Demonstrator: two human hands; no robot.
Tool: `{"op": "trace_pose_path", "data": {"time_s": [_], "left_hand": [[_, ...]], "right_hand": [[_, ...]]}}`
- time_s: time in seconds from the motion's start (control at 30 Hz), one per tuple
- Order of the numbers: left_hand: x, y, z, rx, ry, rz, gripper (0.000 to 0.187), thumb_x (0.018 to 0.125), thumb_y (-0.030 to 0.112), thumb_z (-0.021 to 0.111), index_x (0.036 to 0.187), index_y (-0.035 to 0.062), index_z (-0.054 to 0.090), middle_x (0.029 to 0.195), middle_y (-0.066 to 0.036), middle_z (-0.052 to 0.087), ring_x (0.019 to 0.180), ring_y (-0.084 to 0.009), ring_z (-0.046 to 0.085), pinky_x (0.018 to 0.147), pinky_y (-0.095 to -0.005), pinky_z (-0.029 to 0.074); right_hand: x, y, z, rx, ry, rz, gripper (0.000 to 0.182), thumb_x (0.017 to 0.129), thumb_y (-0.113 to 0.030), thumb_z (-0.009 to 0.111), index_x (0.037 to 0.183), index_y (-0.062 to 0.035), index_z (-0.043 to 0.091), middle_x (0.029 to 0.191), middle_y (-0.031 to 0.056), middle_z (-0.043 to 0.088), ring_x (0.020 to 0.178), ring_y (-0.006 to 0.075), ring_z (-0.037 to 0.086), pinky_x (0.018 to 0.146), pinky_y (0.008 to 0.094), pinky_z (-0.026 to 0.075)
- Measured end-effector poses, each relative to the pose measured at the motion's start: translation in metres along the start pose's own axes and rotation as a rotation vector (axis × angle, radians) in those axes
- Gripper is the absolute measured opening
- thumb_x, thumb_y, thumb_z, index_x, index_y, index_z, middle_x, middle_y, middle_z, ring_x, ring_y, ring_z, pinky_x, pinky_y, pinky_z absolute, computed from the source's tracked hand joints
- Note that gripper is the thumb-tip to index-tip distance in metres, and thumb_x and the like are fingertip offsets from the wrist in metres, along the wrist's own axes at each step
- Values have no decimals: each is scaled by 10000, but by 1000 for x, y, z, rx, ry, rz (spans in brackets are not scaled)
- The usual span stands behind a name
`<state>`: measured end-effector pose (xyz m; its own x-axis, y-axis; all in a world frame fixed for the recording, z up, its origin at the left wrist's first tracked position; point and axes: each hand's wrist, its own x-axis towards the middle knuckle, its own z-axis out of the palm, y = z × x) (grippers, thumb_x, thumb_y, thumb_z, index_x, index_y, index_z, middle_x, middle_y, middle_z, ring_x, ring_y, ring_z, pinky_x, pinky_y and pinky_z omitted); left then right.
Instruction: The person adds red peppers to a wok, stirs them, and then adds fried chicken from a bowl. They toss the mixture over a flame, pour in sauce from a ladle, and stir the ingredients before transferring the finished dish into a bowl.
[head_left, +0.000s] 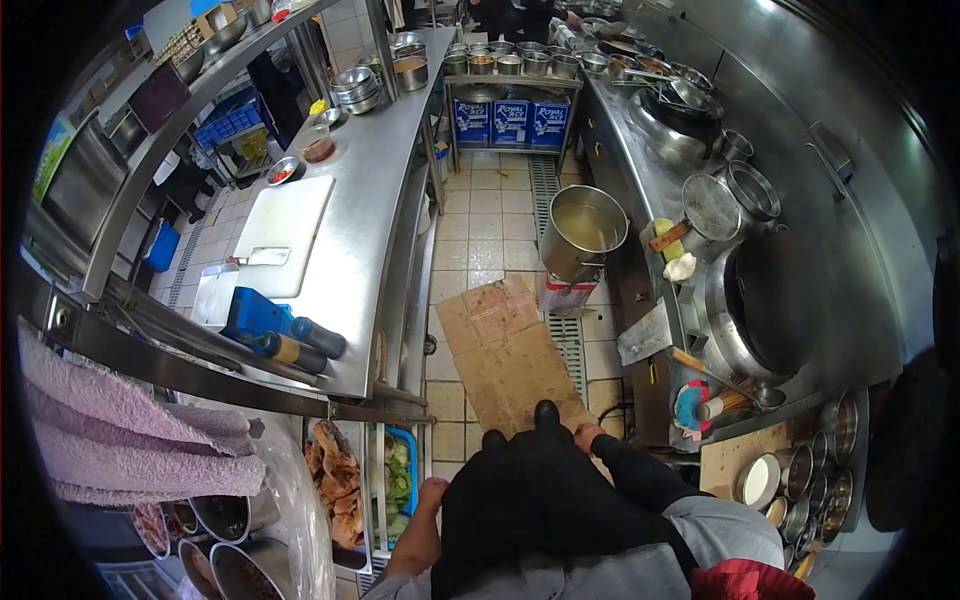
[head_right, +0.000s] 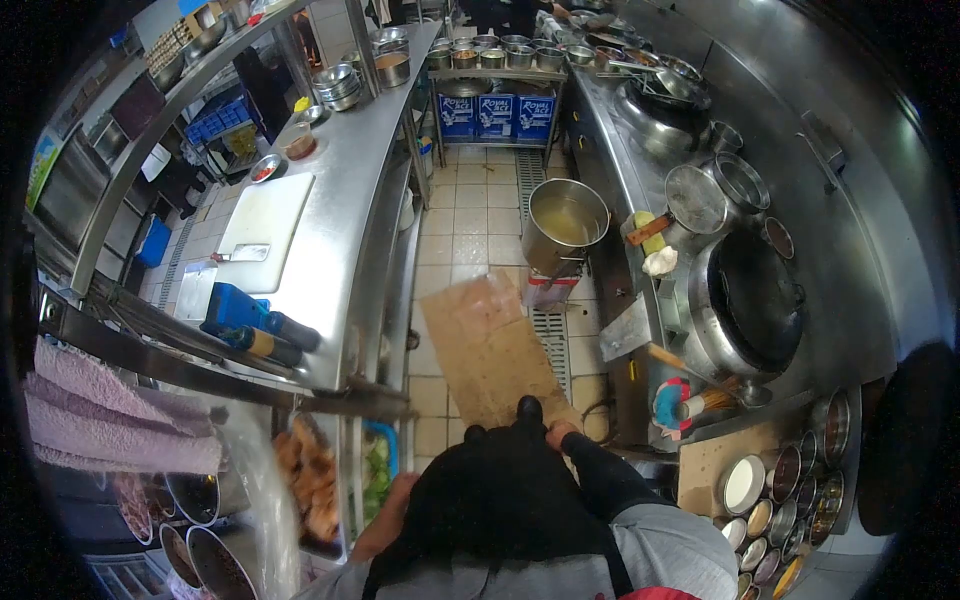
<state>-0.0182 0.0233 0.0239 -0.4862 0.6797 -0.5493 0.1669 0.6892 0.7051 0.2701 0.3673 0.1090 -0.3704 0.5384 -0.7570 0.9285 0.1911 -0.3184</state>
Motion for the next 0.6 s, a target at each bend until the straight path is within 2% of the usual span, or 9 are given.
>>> {"op": "trace_pose_path", "data": {"time_s": [0.13,0.2,0.3,0.33,0.4,0.47,0.53,0.6], "left_hand": [[-1,8,-1,-14,-10,-64,146,735,159,633,654,65,710,577,-42,609,523,-151,564,510,-333,432],[-5,17,-2,-122,12,-217,138,737,154,632,681,64,720,586,-45,618,530,-149,569,511,-330,436],[-7,25,-3,-305,4,-314,144,747,152,622,711,62,729,595,-50,623,534,-150,574,513,-328,441],[-8,27,-4,-303,5,-313,144,747,152,622,711,62,729,595,-50,623,534,-150,574,513,-328,441],[-10,31,-6,-189,-7,-140,159,754,153,606,737,63,736,598,-50,624,537,-149,575,519,-325,443],[-10,35,-6,-201,-7,-183,168,762,157,598,727,60,731,598,-50,623,540,-152,576,524,-323,443],[-9,34,-5,-215,-4,-228,179,770,162,591,716,58,726,597,-50,623,543,-155,577,529,-322,444],[-8,35,-5,-129,-1,-243,184,770,168,589,696,53,712,600,-54,627,554,-165,590,539,-326,451]], "right_hand": [[0,1,-1,4,1,-9,307,827,-183,504,952,23,694,829,205,695,704,310,693,676,391,555],[3,4,1,-14,5,-26,310,831,-185,502,961,22,692,832,204,695,700,307,693,666,391,555],[3,5,0,-30,1,-24,316,838,-188,499,976,22,689,844,206,695,703,305,694,665,393,555],[1,3,-1,-30,-10,-3,317,841,-188,498,982,23,688,852,207,695,710,306,695,674,395,554],[1,4,0,-45,2,-11,318,846,-189,497,988,24,687,854,208,695,720,303,696,695,398,552],[4,7,0,-62,13,-21,319,851,-190,497,993,24,687,857,209,695,730,301,698,715,401,549],[9,10,0,-27,-92,58,390,888,-268,520,1152,-3,628,958,195,691,718,275,692,695,371,555],[14,15,3,-98,-73,-10,388,888,-272,519,1147,-7,631,976,197,688,747,280,692,720,374,554]]}}
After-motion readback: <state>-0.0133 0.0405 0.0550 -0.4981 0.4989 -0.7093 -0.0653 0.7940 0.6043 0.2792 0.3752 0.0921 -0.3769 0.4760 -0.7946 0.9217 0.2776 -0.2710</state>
